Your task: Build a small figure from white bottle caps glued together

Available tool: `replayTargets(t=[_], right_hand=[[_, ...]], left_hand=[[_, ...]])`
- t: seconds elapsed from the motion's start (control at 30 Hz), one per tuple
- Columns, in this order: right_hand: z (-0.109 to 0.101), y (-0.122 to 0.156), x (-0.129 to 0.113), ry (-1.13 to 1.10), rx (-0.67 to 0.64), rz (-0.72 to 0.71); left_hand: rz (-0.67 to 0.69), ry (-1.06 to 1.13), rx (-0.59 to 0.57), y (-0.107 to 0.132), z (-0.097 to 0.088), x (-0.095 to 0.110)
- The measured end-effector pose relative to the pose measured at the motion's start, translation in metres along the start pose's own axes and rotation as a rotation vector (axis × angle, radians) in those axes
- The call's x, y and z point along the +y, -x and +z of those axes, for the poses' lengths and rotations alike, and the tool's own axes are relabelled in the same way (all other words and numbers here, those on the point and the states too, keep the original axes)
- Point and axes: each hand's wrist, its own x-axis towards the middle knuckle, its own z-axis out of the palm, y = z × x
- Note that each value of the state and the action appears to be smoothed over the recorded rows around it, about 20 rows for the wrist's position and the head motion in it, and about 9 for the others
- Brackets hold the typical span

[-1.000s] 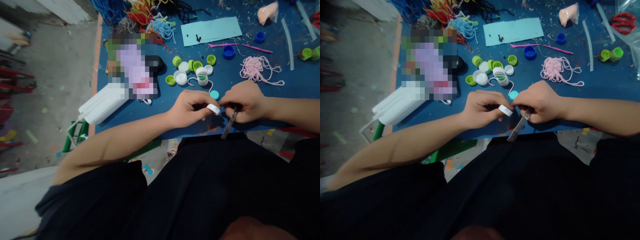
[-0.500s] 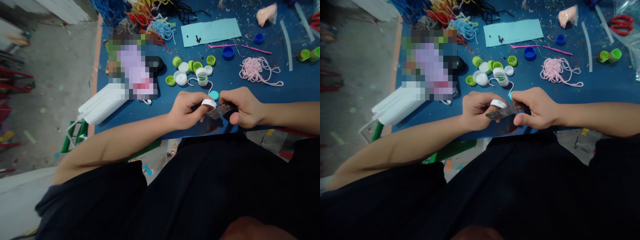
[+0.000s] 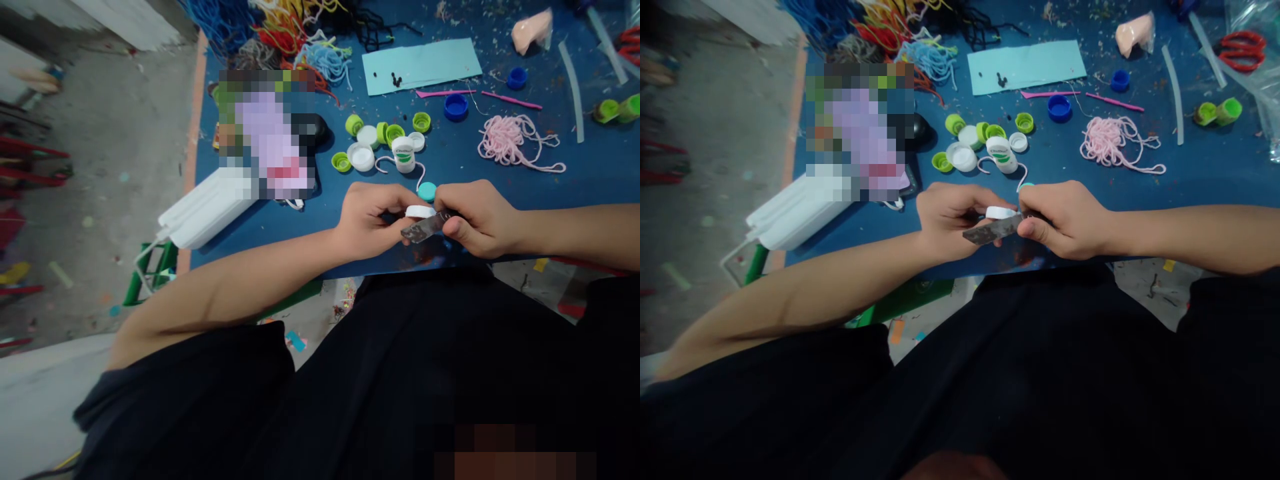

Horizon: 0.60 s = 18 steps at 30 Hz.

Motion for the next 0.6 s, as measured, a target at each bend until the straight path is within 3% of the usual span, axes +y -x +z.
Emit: replayTargets(t=[0.13,0.3,0.6], right_hand=[[0.003,0.0,0.002,-0.012,-0.001,-0.04],[0.01,0.001,0.006,0.023,0.0,-0.059],[0.012,0.002,0.005,0.145,0.033,-0.108]], left_hand=[[0.051,0.043,-0.028,-0.002,0.0,-0.001],[0.21,0.078,-0.04,-0.005,0.0,-0.001],[0.466,-0.387,0.045,-0.002,0.0,0.003]])
